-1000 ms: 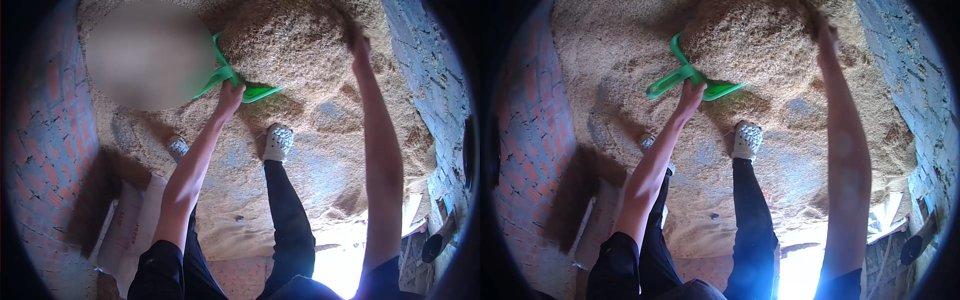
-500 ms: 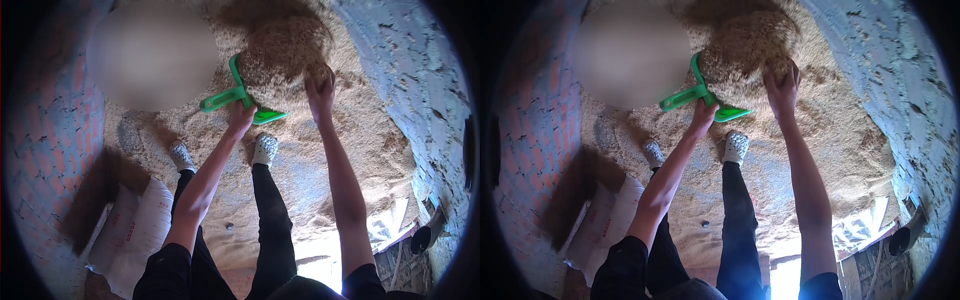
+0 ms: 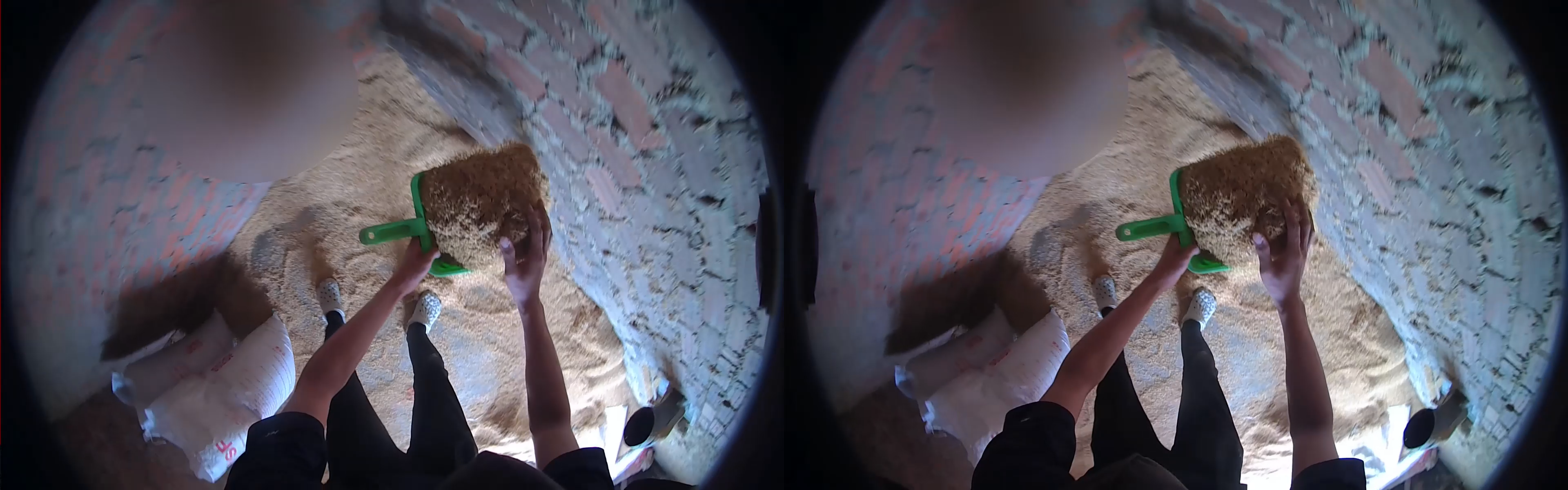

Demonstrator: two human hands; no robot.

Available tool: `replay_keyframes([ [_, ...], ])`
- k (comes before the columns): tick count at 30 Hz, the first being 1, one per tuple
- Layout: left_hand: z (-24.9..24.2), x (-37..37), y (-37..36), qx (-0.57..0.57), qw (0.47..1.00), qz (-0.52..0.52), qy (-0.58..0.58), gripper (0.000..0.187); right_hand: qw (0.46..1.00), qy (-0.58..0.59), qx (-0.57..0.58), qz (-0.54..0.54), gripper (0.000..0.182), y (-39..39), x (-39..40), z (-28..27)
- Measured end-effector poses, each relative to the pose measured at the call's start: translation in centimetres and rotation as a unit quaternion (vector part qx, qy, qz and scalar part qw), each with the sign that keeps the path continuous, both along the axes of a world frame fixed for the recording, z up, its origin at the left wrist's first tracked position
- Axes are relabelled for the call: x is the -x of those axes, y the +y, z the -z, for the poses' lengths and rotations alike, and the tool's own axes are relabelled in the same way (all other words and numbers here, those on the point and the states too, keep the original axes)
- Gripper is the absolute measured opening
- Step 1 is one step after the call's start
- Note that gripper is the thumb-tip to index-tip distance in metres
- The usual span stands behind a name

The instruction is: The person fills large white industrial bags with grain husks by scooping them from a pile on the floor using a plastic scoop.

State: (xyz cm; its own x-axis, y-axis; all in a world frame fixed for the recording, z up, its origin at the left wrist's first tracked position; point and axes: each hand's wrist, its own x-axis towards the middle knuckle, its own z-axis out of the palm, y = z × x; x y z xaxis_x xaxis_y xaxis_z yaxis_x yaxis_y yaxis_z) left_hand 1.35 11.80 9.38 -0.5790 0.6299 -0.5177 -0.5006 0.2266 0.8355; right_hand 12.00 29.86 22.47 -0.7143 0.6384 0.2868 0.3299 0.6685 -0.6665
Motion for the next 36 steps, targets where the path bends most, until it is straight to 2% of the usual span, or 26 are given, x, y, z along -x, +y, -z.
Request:
replay_keyframes([
  [4, -7.3, -0.5, -4.4, -0.061, 0.993, -0.094, -0.036, 0.039, 0.992, 0.078, -0.014, -0.102, 0.054, -2.7, 1.3, -8.6],
  [6, -11.3, -1.0, -7.0, -0.112, 0.982, -0.144, -0.041, 0.046, 0.977, 0.145, -0.03, -0.156, 0.058, -4.4, 2.2, -11.9],
  [7, -13.9, -1.2, -8.3, -0.128, 0.973, -0.178, -0.076, 0.054, 0.975, 0.149, -0.026, -0.164, 0.058, -5.6, 2.7, -13.9],
  [9, -16.9, -2.0, -11.4, -0.153, 0.956, -0.244, -0.05, 0.052, 0.965, 0.17, -0.021, -0.2, 0.058, -8.5, 3.6, -17.3],
  [10, -18.2, -1.9, -13.2, -0.17, 0.944, -0.281, -0.042, 0.051, 0.97, 0.154, -0.003, -0.187, 0.058, -10.0, 3.9, -18.6],
  [11, -19.5, -2.1, -15.2, -0.167, 0.943, -0.283, -0.06, 0.058, 0.976, 0.13, 0.017, -0.176, 0.057, -11.5, 3.8, -19.7],
  [12, -20.7, -2.7, -17.2, -0.17, 0.933, -0.313, -0.051, 0.058, 0.969, 0.133, 0.02, -0.208, 0.057, -13.3, 3.8, -20.6],
  [13, -21.9, -2.8, -18.2, -0.177, 0.92, -0.347, -0.044, 0.053, 0.97, 0.13, 0.051, -0.196, 0.057, -14.2, 4.4, -21.1],
  [15, -23.7, -4.0, -22.4, -0.193, 0.889, -0.415, -0.026, 0.048, 0.963, 0.138, 0.105, -0.207, 0.057, -17.5, 4.8, -21.3],
  [17, -24.7, -4.7, -27.2, -0.188, 0.888, -0.42, 0.008, 0.034, 0.973, 0.101, 0.092, -0.185, 0.059, -21.4, 5.4, -21.5],
  [18, -25.1, -5.4, -29.7, -0.193, 0.872, -0.45, 0.016, 0.034, 0.978, 0.082, 0.093, -0.169, 0.06, -23.4, 5.5, -21.8],
  [20, -26.4, -6.3, -34.5, -0.185, 0.876, -0.44, 0.073, 0.025, 0.982, 0.064, 0.11, -0.138, 0.059, -25.9, 6.2, -21.3],
  [21, -27.1, -7.2, -37.3, -0.208, 0.851, -0.473, 0.091, 0.022, 0.984, 0.046, 0.108, -0.135, 0.059, -27.9, 6.2, -21.1],
  [24, -29.4, -9.7, -45.4, -0.162, 0.819, -0.544, 0.086, 0.019, 0.98, 0.007, 0.106, -0.166, 0.06, -32.2, 6.4, -19.4],
  [26, -29.2, -11.6, -50.8, -0.11, 0.796, -0.59, 0.073, 0.022, 0.975, -0.016, 0.105, -0.195, 0.06, -35.1, 6.4, -18.8],
  [28, -28.6, -13.2, -55.9, -0.123, 0.762, -0.629, 0.09, 0.021, 0.968, -0.052, 0.126, -0.209, 0.06, -38.1, 6.3, -18.7],
  [30, -29.0, -15.7, -61.8, -0.168, 0.75, -0.635, 0.076, 0.019, 0.966, -0.057, 0.115, -0.226, 0.059, -41.1, 6.0, -17.8],
  [31, -28.7, -16.7, -64.6, -0.141, 0.746, -0.643, 0.101, 0.017, 0.961, -0.069, 0.119, -0.239, 0.058, -42.3, 5.9, -17.5],
  [32, -29.1, -18.0, -66.7, -0.171, 0.72, -0.667, 0.09, 0.014, 0.957, -0.083, 0.122, -0.248, 0.058, -43.3, 5.6, -17.2],
  [34, -29.1, -20.3, -71.3, -0.081, 0.685, -0.72, 0.075, 0.018, 0.955, -0.1, 0.113, -0.256, 0.057, -45.1, 5.4, -16.7],
  [36, -29.5, -22.5, -75.3, -0.047, 0.68, -0.72, 0.13, 0.027, 0.948, -0.115, 0.121, -0.271, 0.057, -46.7, 5.1, -16.5],
])
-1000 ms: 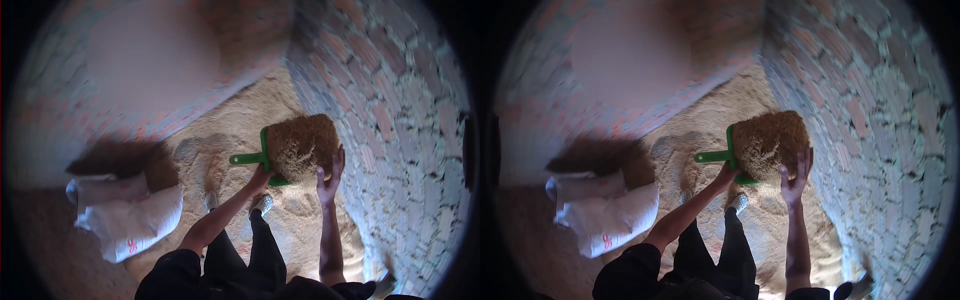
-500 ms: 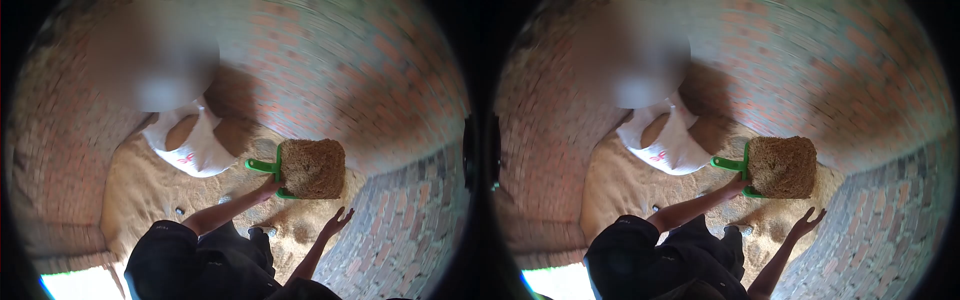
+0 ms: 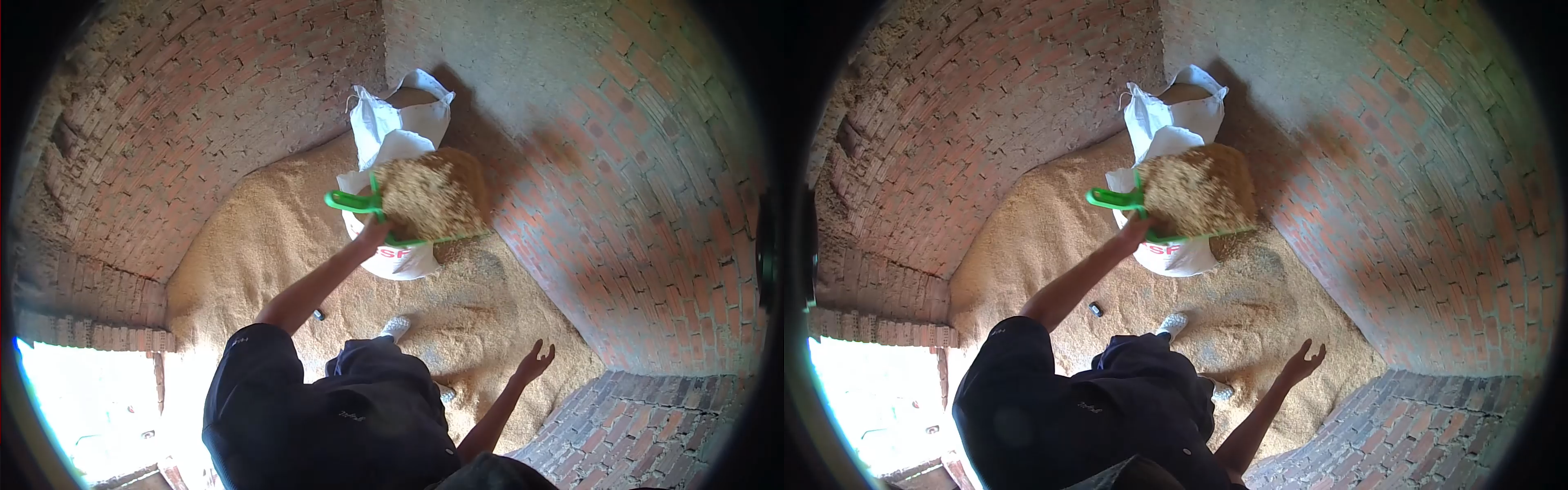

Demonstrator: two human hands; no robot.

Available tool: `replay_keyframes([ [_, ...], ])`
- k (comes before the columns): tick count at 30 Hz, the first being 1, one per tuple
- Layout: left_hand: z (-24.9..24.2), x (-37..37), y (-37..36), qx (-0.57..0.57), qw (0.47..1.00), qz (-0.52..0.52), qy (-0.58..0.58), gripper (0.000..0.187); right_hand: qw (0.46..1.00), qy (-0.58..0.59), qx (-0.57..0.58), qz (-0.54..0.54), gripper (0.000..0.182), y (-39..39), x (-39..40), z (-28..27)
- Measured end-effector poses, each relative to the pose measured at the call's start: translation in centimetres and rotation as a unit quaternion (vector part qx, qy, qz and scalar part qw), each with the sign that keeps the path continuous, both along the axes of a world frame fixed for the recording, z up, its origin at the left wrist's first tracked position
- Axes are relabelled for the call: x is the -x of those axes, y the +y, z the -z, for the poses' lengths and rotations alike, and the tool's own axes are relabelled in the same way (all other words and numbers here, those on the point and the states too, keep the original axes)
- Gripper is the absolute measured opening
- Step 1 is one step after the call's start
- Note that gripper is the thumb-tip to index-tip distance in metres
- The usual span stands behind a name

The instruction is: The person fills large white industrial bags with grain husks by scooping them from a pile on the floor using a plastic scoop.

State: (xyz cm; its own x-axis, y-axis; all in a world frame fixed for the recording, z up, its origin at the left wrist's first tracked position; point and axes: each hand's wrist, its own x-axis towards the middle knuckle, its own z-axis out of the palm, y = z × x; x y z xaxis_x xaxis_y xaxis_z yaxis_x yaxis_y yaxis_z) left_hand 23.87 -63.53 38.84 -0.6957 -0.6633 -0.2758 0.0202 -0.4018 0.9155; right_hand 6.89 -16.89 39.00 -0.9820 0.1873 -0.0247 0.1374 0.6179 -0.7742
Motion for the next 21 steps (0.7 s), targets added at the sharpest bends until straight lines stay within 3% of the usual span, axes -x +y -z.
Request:
replay_keyframes([
  [2, -2.8, -1.9, -2.2, 0.02, 0.999, -0.024, 0.017, 0.033, 1.0, 0.013, 0.003, 0.0, 0.056, -1.0, 0.0, 1.0],
  [4, -1.1, -3.4, -5.5, 0.013, 0.997, -0.069, -0.017, 0.035, 0.999, 0.026, 0.002, -0.022, 0.056, -2.1, -0.3, 1.2],
  [6, 0.9, -4.4, -8.7, 0.011, 0.999, -0.034, -0.039, 0.036, 0.999, 0.026, 0.012, -0.017, 0.055, -2.8, -0.7, 1.2],
  [8, 2.2, -4.7, -10.5, 0.061, 0.983, -0.133, -0.106, 0.038, 0.999, 0.046, 0.015, -0.023, 0.057, -2.7, -0.5, 2.6],
  [10, 1.7, -4.5, -11.6, 0.058, 0.98, -0.13, -0.139, 0.044, 0.999, 0.041, 0.01, -0.016, 0.057, -2.7, -0.6, 3.0],
  [12, 1.6, -4.2, -12.7, 0.155, 0.939, -0.105, -0.289, 0.05, 0.999, 0.034, 0.004, -0.01, 0.057, -2.5, -0.8, 3.1],
  [14, 2.2, -3.8, -13.9, 0.213, 0.918, -0.078, -0.324, 0.056, 0.999, 0.034, 0.0, 0.003, 0.057, -2.5, -1.2, 3.1],
  [16, -1.2, -2.6, -13.0, 0.3, 0.842, -0.019, -0.449, 0.055, 1.0, 0.025, -0.006, 0.011, 0.056, -2.7, -1.5, 2.2],
  [17, -5.1, -2.0, -10.9, 0.318, 0.831, -0.021, -0.456, 0.056, 1.0, 0.016, -0.011, 0.015, 0.056, -2.8, -1.7, 1.9],
  [18, -4.6, -1.8, -11.2, 0.321, 0.83, -0.012, -0.456, 0.056, 1.0, 0.012, -0.013, 0.023, 0.056, -2.6, -1.9, 2.0],
  [20, -3.5, -1.4, -11.8, 0.458, 0.75, 0.064, -0.473, 0.065, 0.999, 0.034, -0.033, 0.013, 0.057, -2.0, -2.2, 2.3],
  [21, -3.5, -1.0, -11.3, 0.46, 0.748, 0.076, -0.471, 0.065, 0.999, 0.025, -0.037, 0.011, 0.057, -1.7, -2.4, 2.2],
])
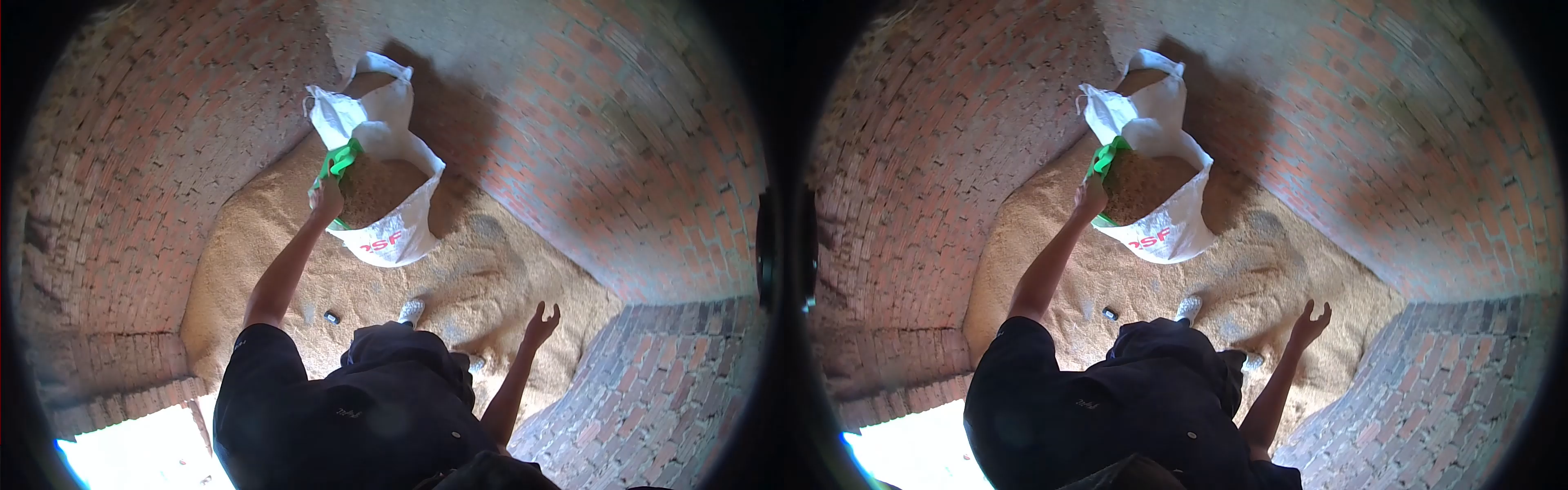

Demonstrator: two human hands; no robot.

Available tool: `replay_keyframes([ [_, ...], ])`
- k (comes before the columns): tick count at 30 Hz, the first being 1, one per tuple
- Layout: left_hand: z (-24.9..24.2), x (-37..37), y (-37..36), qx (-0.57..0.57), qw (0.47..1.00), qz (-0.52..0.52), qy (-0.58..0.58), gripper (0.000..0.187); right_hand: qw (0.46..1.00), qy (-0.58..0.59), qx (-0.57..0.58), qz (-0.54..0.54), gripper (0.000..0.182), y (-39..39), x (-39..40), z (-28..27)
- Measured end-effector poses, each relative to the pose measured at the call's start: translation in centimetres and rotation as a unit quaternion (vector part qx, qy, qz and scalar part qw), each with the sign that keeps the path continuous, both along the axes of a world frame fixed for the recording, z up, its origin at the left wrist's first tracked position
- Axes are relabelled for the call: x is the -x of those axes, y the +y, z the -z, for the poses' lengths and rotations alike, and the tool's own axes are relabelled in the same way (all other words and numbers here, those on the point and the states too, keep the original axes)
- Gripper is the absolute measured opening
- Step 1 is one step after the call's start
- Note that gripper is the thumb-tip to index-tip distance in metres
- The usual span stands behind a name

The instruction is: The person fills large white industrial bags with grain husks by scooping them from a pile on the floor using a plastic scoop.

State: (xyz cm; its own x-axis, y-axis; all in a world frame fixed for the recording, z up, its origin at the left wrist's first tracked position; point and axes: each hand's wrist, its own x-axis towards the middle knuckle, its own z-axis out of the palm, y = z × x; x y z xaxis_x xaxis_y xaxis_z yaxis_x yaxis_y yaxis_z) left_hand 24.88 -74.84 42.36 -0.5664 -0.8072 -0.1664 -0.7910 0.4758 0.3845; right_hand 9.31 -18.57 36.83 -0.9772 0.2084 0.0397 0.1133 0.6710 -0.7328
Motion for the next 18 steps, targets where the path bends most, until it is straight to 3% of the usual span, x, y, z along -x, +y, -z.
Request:
replay_keyframes([
  [2, -1.3, 0.9, 1.3, 0.202, 0.978, 0.057, 0.001, 0.071, 1.0, 0.003, -0.007, 0.014, 0.057, 0.3, -0.9, -0.4],
  [6, -5.9, 3.2, 4.6, 0.322, 0.932, 0.116, -0.117, 0.072, 0.999, 0.002, -0.013, 0.043, 0.055, 1.3, -2.6, 0.6],
  [8, -6.7, 3.8, 4.5, 0.401, 0.897, 0.144, -0.116, 0.071, 0.998, 0.007, -0.017, 0.054, 0.054, 2.2, -3.5, 2.1],
  [10, -6.6, 3.3, 3.1, 0.502, 0.843, 0.194, -0.02, 0.061, 0.997, -0.008, 0.007, 0.071, 0.055, 2.6, -4.5, 4.4],
  [11, -4.7, 3.7, 0.8, 0.401, 0.898, 0.149, -0.104, 0.046, 0.996, -0.013, 0.029, 0.08, 0.056, 3.6, -4.9, 5.0],
  [12, -4.6, 4.0, -1.2, 0.156, 0.975, 0.068, -0.144, 0.033, 0.994, -0.009, 0.053, 0.091, 0.056, 3.9, -5.6, 5.2],
  [13, -6.2, 4.4, -1.0, 0.147, 0.974, 0.073, -0.156, 0.031, 0.992, -0.001, 0.074, 0.105, 0.057, 3.7, -6.2, 5.2],
  [16, -11.9, 5.7, 2.3, 0.394, 0.901, 0.152, -0.104, 0.03, 0.988, -0.008, 0.067, 0.141, 0.057, 4.2, -7.4, 3.8],
  [18, -14.6, 8.0, 4.6, 0.428, 0.893, 0.112, -0.08, 0.03, 0.983, -0.026, 0.06, 0.172, 0.058, 5.1, -8.3, 3.0],
])
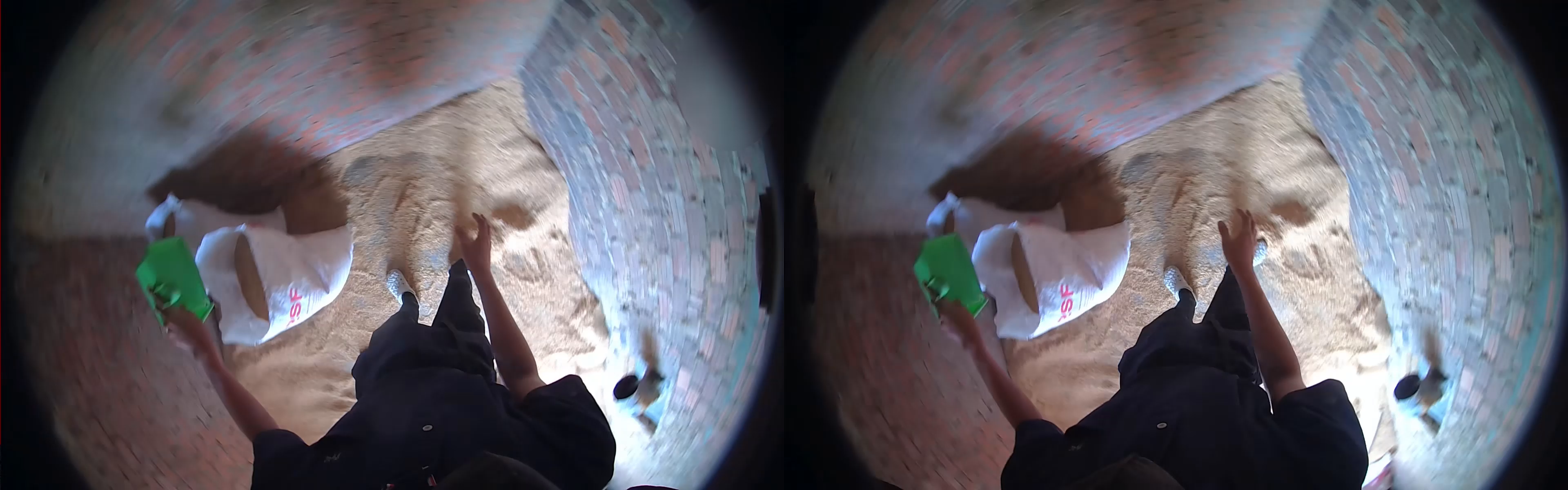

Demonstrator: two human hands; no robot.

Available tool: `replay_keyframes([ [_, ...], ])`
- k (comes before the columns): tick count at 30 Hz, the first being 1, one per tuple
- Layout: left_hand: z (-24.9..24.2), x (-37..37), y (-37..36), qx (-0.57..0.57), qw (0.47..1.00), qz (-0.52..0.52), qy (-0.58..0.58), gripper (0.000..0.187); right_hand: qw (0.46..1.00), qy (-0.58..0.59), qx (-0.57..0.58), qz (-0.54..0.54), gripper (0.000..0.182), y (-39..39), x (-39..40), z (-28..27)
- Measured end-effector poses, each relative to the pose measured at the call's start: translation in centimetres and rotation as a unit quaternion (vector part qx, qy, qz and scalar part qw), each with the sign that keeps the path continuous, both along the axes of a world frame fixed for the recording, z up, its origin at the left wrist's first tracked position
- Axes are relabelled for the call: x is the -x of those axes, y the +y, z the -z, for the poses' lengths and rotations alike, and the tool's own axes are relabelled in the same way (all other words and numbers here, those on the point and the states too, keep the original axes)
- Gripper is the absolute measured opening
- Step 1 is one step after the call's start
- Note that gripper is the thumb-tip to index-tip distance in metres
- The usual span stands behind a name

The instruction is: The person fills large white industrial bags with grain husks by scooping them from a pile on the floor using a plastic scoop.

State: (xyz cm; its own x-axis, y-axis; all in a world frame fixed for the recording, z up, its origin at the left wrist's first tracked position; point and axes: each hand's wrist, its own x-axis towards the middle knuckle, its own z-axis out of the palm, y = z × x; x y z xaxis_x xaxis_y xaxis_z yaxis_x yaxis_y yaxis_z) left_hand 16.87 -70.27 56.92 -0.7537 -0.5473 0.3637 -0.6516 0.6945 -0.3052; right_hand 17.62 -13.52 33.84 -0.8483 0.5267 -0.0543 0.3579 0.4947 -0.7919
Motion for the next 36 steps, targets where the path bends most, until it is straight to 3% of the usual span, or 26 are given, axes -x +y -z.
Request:
replay_keyframes([
  [2, -1.6, 2.7, 2.0, 0.001, 0.999, 0.028, -0.017, 0.034, 0.999, -0.007, 0.013, 0.033, 0.058, 1.5, -1.1, 0.6],
  [4, -2.5, 6.0, 5.7, -0.059, 0.986, 0.127, 0.09, 0.035, 0.996, -0.022, 0.035, 0.073, 0.058, 3.5, -2.5, 1.2],
  [7, -1.1, 11.9, 11.9, -0.14, 0.974, 0.161, 0.074, 0.039, 0.989, -0.038, 0.036, 0.135, 0.057, 7.1, -5.0, 3.2],
  [9, 4.7, 16.4, 12.6, -0.211, 0.933, 0.28, 0.08, 0.043, 0.98, -0.062, 0.044, 0.184, 0.052, 9.2, -6.6, 4.5],
  [12, 17.8, 22.3, 13.8, -0.296, 0.893, 0.339, -0.007, 0.046, 0.966, -0.101, 0.048, 0.233, 0.052, 13.3, -9.0, 8.6],
  [14, 25.6, 23.8, 18.5, -0.423, 0.853, 0.296, -0.08, 0.05, 0.948, -0.159, 0.061, 0.268, 0.053, 15.2, -11.1, 12.5],
  [16, 34.0, 24.2, 24.4, -0.397, 0.847, 0.32, -0.149, 0.044, 0.914, -0.225, 0.088, 0.326, 0.053, 17.1, -12.3, 17.8],
  [18, 45.0, 24.0, 28.5, -0.475, 0.8, 0.299, -0.214, 0.057, 0.897, -0.224, 0.124, 0.361, 0.051, 18.5, -13.8, 23.9],
  [19, 44.3, 22.3, 35.8, -0.395, 0.853, 0.251, -0.232, 0.046, 0.885, -0.212, 0.152, 0.385, 0.05, 18.9, -14.0, 26.9],
  [20, 43.4, 21.6, 42.7, -0.337, 0.843, 0.212, -0.362, 0.049, 0.868, -0.209, 0.2, 0.404, 0.05, 19.0, -13.8, 28.3],
  [21, 52.9, 21.0, 40.3, -0.459, 0.806, 0.22, -0.3, 0.049, 0.857, -0.221, 0.213, 0.414, 0.05, 18.1, -13.9, 30.6],
  [22, 56.1, 20.1, 42.9, -0.419, 0.802, 0.221, -0.363, 0.055, 0.843, -0.236, 0.253, 0.412, 0.052, 17.2, -13.9, 33.1],
  [23, 63.6, 17.6, 43.9, -0.505, 0.79, 0.206, -0.279, 0.057, 0.829, -0.244, 0.289, 0.413, 0.053, 16.8, -13.6, 35.2],
  [24, 59.5, 15.9, 51.4, -0.572, 0.706, 0.284, -0.306, 0.057, 0.807, -0.252, 0.314, 0.431, 0.058, 15.5, -13.0, 36.4],
  [26, 61.4, 11.9, 58.5, -0.536, 0.711, 0.28, -0.358, 0.046, 0.771, -0.295, 0.326, 0.461, 0.073, 14.0, -10.2, 34.2],
  [27, 62.7, 10.3, 60.5, -0.479, 0.669, 0.414, -0.389, 0.046, 0.763, -0.248, 0.314, 0.507, 0.082, 12.8, -9.6, 34.8],
  [28, 63.7, 8.9, 62.1, -0.413, 0.61, 0.538, -0.41, 0.045, 0.791, -0.239, 0.189, 0.531, 0.093, 11.8, -9.2, 35.0],
  [29, 61.1, 7.8, 65.8, -0.361, 0.581, 0.536, -0.495, 0.036, 0.824, -0.231, 0.071, 0.512, 0.098, 12.5, -9.0, 33.7],
  [30, 59.2, 6.5, 68.3, -0.284, 0.569, 0.605, -0.479, 0.027, 0.843, -0.221, -0.047, 0.487, 0.103, 13.8, -8.7, 31.5],
  [31, 58.4, 5.5, 70.7, -0.242, 0.565, 0.613, -0.497, 0.021, 0.833, -0.223, -0.042, 0.505, 0.103, 14.7, -9.0, 30.5],
  [32, 59.0, 4.9, 72.1, -0.276, 0.479, 0.697, -0.457, 0.031, 0.843, -0.205, -0.099, 0.488, 0.106, 15.6, -9.7, 29.8],
  [33, 56.6, 4.1, 74.8, -0.249, 0.419, 0.76, -0.43, 0.029, 0.848, -0.191, -0.156, 0.468, 0.109, 16.3, -10.8, 29.1],
  [35, 57.4, 2.9, 77.4, -0.185, 0.289, 0.847, -0.406, 0.021, 0.865, -0.157, -0.108, 0.465, 0.111, 18.2, -13.5, 28.6],
  [36, 57.3, 2.2, 78.8, -0.176, 0.271, 0.854, -0.409, 0.021, 0.865, -0.163, -0.064, 0.47, 0.112, 18.6, -15.7, 29.3],
])
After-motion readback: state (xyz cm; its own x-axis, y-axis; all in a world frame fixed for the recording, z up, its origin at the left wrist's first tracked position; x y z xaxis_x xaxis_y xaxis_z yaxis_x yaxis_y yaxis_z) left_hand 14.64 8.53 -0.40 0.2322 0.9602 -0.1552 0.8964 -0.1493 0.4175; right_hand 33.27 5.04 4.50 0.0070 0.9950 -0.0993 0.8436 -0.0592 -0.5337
